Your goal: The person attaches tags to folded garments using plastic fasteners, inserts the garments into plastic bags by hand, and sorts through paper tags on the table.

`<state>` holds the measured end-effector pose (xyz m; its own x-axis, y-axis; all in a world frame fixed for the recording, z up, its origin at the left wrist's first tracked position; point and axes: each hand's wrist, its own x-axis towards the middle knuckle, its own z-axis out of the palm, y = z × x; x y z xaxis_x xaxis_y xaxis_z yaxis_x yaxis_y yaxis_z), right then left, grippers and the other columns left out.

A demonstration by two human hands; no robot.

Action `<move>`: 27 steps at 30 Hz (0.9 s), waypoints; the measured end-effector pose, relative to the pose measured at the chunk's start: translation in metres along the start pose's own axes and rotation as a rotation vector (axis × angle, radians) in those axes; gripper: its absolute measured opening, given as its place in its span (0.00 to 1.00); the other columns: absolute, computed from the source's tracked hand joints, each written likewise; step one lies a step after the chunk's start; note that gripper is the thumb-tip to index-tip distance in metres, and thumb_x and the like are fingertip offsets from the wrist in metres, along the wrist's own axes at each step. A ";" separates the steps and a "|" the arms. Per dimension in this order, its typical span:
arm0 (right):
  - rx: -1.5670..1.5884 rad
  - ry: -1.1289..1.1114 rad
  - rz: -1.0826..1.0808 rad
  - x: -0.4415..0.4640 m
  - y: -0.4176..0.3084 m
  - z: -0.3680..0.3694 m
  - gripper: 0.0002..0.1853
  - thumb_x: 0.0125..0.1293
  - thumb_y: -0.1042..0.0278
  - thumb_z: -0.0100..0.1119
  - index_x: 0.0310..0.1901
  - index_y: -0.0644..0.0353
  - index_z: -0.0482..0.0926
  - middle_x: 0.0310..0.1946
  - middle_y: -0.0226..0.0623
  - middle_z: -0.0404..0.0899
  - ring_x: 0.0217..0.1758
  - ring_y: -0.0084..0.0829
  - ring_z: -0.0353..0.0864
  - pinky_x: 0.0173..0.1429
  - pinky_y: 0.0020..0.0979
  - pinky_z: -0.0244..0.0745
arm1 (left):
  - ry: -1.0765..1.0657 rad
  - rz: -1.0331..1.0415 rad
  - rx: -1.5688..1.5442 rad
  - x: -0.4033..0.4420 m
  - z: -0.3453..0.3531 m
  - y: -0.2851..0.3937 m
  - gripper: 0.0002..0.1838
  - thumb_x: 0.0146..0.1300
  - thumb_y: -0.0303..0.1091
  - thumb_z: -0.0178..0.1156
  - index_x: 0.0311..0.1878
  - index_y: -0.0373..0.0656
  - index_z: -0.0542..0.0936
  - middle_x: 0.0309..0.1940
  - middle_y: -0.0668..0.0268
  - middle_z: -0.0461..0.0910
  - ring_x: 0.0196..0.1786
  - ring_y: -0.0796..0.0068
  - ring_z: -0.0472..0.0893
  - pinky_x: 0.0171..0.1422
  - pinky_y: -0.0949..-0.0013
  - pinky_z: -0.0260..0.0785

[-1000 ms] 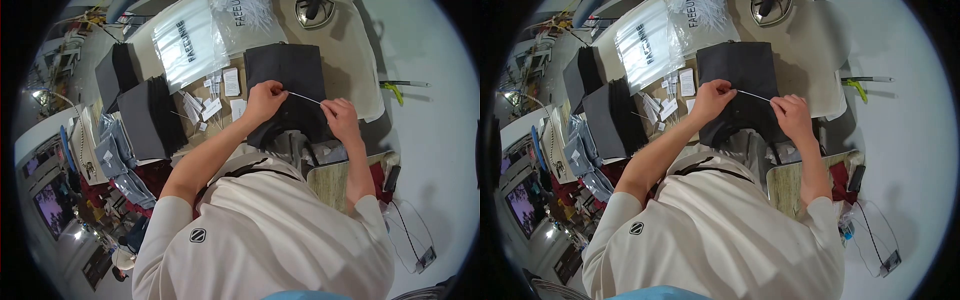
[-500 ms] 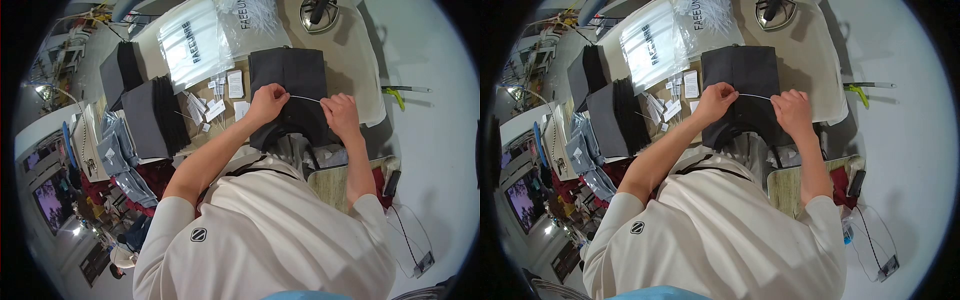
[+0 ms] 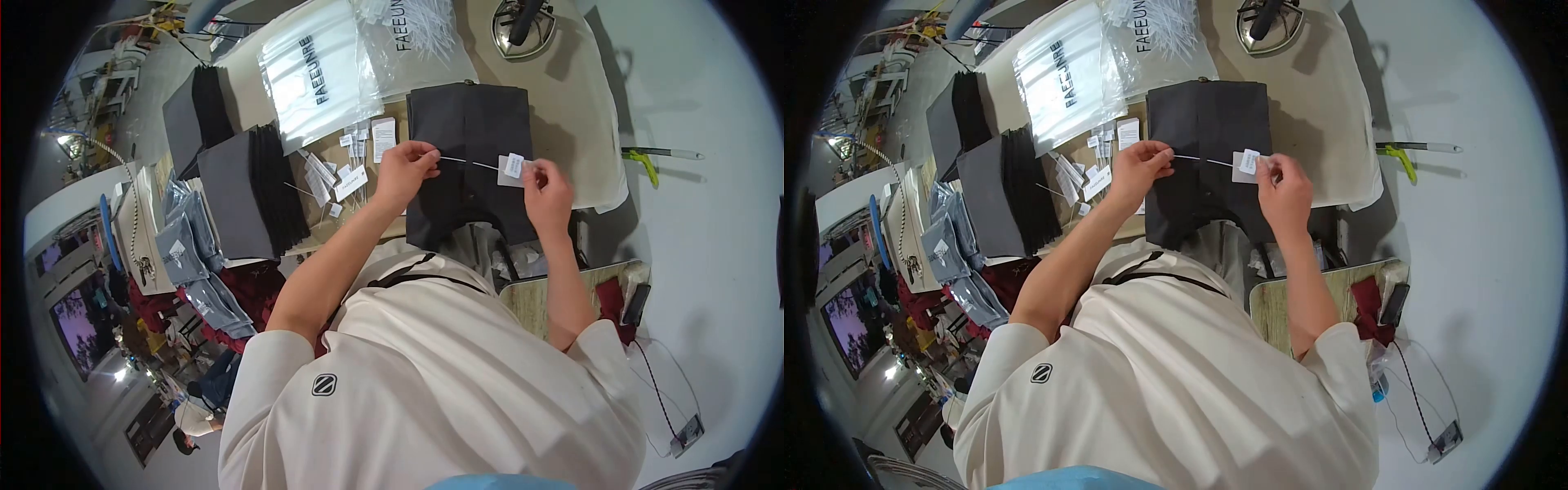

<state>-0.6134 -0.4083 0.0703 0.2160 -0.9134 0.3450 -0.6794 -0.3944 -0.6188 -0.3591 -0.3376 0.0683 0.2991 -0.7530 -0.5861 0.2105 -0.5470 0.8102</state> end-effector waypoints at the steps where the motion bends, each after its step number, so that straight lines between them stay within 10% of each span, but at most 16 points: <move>1: 0.231 -0.216 0.235 -0.004 0.005 0.003 0.08 0.71 0.63 0.65 0.41 0.59 0.84 0.30 0.33 0.82 0.36 0.30 0.83 0.40 0.33 0.75 | 0.035 -0.021 -0.116 0.001 -0.002 0.000 0.08 0.71 0.28 0.66 0.47 0.33 0.84 0.37 0.65 0.85 0.38 0.78 0.84 0.46 0.72 0.82; 3: 0.690 -0.640 0.710 -0.008 0.011 0.004 0.10 0.77 0.63 0.60 0.41 0.61 0.82 0.28 0.32 0.82 0.29 0.24 0.82 0.30 0.28 0.73 | 0.099 -0.064 -0.346 0.002 -0.001 0.003 0.08 0.70 0.28 0.67 0.46 0.33 0.84 0.36 0.66 0.84 0.37 0.77 0.84 0.45 0.72 0.83; 8: 0.707 -0.570 0.641 0.003 -0.003 0.029 0.12 0.80 0.63 0.54 0.41 0.63 0.80 0.25 0.31 0.82 0.24 0.19 0.79 0.28 0.25 0.71 | 0.193 0.030 -0.340 0.012 0.024 0.027 0.07 0.69 0.28 0.68 0.46 0.34 0.85 0.37 0.64 0.84 0.39 0.73 0.85 0.46 0.69 0.81; 11: 0.579 -0.515 0.407 0.011 -0.011 0.028 0.12 0.80 0.64 0.53 0.42 0.64 0.78 0.24 0.34 0.82 0.24 0.23 0.81 0.30 0.28 0.73 | 0.089 0.828 0.536 0.015 0.033 0.036 0.07 0.65 0.27 0.69 0.44 0.36 0.87 0.38 0.60 0.84 0.40 0.63 0.85 0.47 0.63 0.79; 15: 0.453 -0.330 0.251 0.017 -0.025 0.029 0.11 0.81 0.64 0.52 0.44 0.64 0.77 0.24 0.38 0.82 0.25 0.28 0.82 0.31 0.31 0.75 | -0.054 1.030 0.765 0.009 0.039 0.028 0.07 0.62 0.26 0.69 0.43 0.37 0.88 0.41 0.56 0.84 0.42 0.54 0.84 0.49 0.60 0.78; 19: 0.453 -0.348 0.291 0.021 -0.029 0.029 0.11 0.81 0.64 0.49 0.46 0.63 0.76 0.26 0.47 0.83 0.30 0.49 0.86 0.35 0.42 0.77 | -0.018 0.971 0.749 0.008 0.041 0.024 0.08 0.62 0.26 0.68 0.44 0.37 0.88 0.40 0.56 0.83 0.43 0.53 0.84 0.50 0.59 0.78; 27: 0.479 -0.451 0.262 0.028 -0.024 0.026 0.10 0.79 0.64 0.52 0.46 0.63 0.76 0.27 0.47 0.83 0.32 0.49 0.86 0.37 0.44 0.77 | -0.028 1.076 0.770 0.012 0.045 0.026 0.06 0.61 0.23 0.68 0.42 0.36 0.86 0.40 0.56 0.83 0.43 0.53 0.84 0.49 0.59 0.79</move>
<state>-0.5730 -0.4267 0.0766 0.4275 -0.8961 -0.1196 -0.3876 -0.0622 -0.9197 -0.3921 -0.3773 0.0826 -0.0373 -0.9413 0.3356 -0.6997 0.2644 0.6637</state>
